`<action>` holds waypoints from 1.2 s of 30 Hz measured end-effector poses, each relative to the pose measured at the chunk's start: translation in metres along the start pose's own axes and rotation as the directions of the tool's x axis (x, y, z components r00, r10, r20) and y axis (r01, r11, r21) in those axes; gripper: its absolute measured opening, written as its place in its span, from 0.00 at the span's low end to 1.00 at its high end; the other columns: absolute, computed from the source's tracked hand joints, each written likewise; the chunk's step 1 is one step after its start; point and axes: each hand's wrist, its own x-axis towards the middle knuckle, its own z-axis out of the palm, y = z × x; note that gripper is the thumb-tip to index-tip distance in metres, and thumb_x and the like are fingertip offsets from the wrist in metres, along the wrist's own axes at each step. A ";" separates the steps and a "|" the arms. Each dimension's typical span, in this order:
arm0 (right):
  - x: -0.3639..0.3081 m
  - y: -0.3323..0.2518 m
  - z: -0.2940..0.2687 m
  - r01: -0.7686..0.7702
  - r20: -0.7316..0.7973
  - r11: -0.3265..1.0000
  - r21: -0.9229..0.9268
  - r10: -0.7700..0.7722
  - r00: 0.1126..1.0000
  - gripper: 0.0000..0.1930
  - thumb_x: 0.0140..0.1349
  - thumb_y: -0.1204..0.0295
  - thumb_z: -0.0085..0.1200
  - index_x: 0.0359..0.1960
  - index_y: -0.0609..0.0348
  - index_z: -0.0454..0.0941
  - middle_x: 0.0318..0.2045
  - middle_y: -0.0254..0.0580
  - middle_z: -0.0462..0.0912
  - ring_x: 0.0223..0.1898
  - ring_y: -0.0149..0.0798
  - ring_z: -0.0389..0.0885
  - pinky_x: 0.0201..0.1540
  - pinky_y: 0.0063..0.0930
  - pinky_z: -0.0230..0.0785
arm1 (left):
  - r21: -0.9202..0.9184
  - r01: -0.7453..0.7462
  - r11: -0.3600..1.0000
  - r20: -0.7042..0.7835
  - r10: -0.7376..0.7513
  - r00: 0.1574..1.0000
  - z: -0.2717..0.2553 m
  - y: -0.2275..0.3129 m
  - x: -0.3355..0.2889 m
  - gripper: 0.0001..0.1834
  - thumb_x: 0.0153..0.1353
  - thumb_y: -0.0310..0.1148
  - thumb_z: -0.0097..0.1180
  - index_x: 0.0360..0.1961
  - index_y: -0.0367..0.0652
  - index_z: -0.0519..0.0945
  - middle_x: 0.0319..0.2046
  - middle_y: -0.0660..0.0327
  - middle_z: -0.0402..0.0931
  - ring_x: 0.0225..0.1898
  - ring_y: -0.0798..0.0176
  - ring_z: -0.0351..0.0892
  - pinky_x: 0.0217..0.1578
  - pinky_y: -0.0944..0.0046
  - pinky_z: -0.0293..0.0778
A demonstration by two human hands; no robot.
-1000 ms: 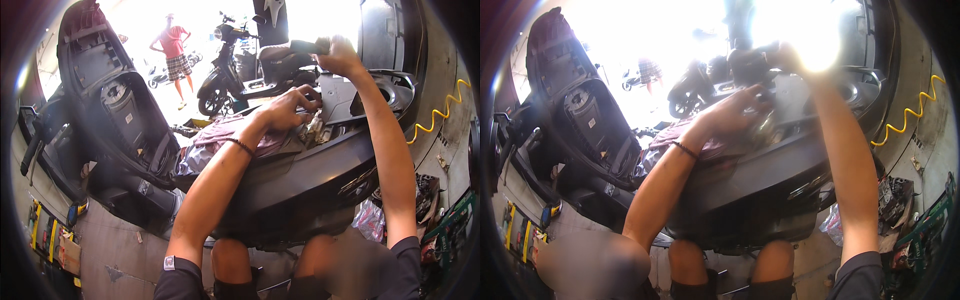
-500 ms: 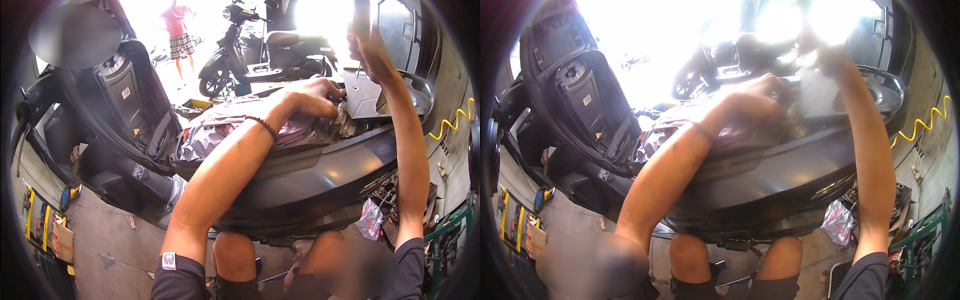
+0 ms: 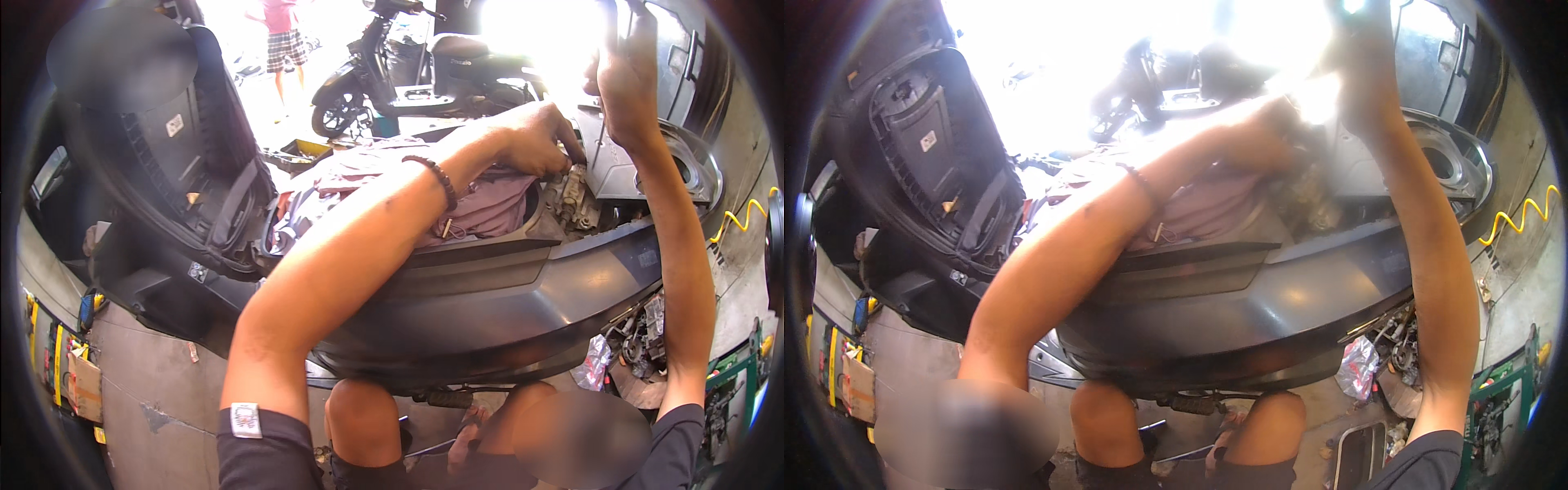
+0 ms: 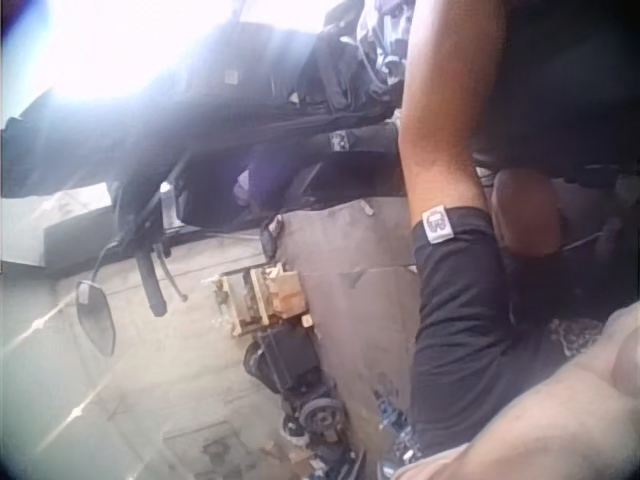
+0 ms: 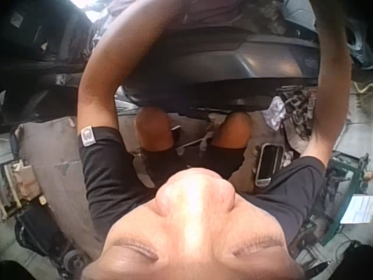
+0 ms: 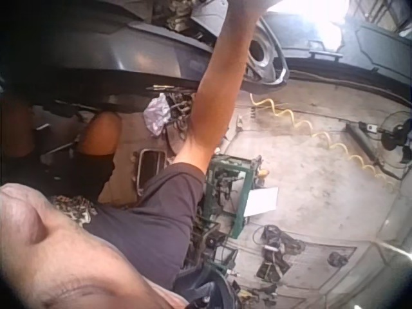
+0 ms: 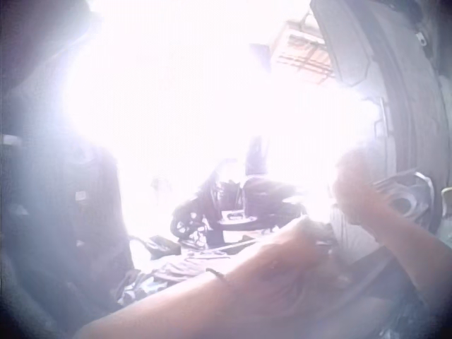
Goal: The person works on a motorcycle by removing a plastic cover near the fuel tank using a screwdriver, then lifts the cover to access the internal components.
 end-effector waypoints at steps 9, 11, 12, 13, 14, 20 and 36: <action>0.003 -0.011 0.007 -0.045 -0.092 0.978 -0.203 0.027 0.995 0.27 0.63 0.84 0.44 0.65 0.57 0.65 0.31 0.37 0.74 0.26 0.29 0.74 0.28 0.24 0.73 | -0.014 0.024 1.000 -0.006 -0.024 1.000 0.001 0.003 -0.011 0.24 0.52 0.31 0.58 0.52 0.45 0.88 0.46 0.49 0.88 0.48 0.54 0.87 0.53 0.57 0.80; 0.004 -0.007 0.008 -0.053 -0.085 0.968 -0.245 0.033 0.996 0.25 0.63 0.84 0.45 0.63 0.58 0.66 0.31 0.38 0.74 0.26 0.30 0.75 0.29 0.26 0.73 | -0.062 -0.019 0.998 -0.024 0.017 1.000 0.007 -0.008 -0.009 0.24 0.53 0.32 0.58 0.52 0.46 0.88 0.47 0.52 0.88 0.48 0.55 0.87 0.53 0.57 0.80; 0.003 -0.005 0.008 -0.058 -0.079 0.963 -0.262 0.038 0.996 0.24 0.62 0.84 0.45 0.62 0.58 0.67 0.31 0.38 0.74 0.27 0.31 0.75 0.29 0.26 0.74 | -0.075 -0.053 0.996 -0.040 0.050 0.998 0.011 -0.013 -0.008 0.23 0.53 0.33 0.58 0.52 0.47 0.88 0.47 0.54 0.88 0.48 0.55 0.87 0.52 0.57 0.80; 0.004 -0.004 0.008 -0.062 -0.076 0.957 -0.282 0.042 0.996 0.24 0.62 0.84 0.45 0.61 0.59 0.67 0.31 0.39 0.75 0.27 0.32 0.75 0.30 0.27 0.74 | -0.082 -0.090 0.993 -0.058 0.086 0.995 0.012 -0.015 -0.008 0.23 0.54 0.34 0.58 0.52 0.47 0.88 0.47 0.55 0.88 0.48 0.55 0.87 0.52 0.57 0.80; 0.004 -0.004 0.006 -0.061 -0.072 0.952 -0.299 0.041 0.997 0.23 0.62 0.84 0.45 0.60 0.59 0.68 0.31 0.39 0.75 0.27 0.32 0.75 0.30 0.27 0.74 | -0.034 -0.068 0.997 -0.034 0.066 0.997 0.010 -0.015 -0.007 0.22 0.54 0.34 0.58 0.51 0.47 0.88 0.47 0.56 0.88 0.47 0.55 0.87 0.51 0.56 0.80; 0.001 0.001 -0.006 -0.082 -0.062 0.915 -0.395 0.063 0.996 0.18 0.62 0.83 0.47 0.54 0.60 0.71 0.32 0.42 0.76 0.30 0.36 0.77 0.33 0.30 0.75 | 0.077 -0.159 0.984 0.054 0.155 0.986 0.025 -0.047 0.050 0.15 0.57 0.33 0.55 0.43 0.44 0.88 0.40 0.53 0.87 0.40 0.51 0.86 0.44 0.52 0.79; -0.005 0.028 0.007 -0.050 0.030 0.683 -0.729 0.106 0.994 0.07 0.61 0.81 0.50 0.38 0.64 0.80 0.33 0.48 0.80 0.36 0.45 0.80 0.40 0.39 0.77 | 0.502 -0.446 0.741 0.256 0.366 0.895 0.004 -0.061 0.026 0.24 0.63 0.31 0.48 0.58 0.43 0.84 0.46 0.52 0.87 0.44 0.50 0.85 0.49 0.54 0.79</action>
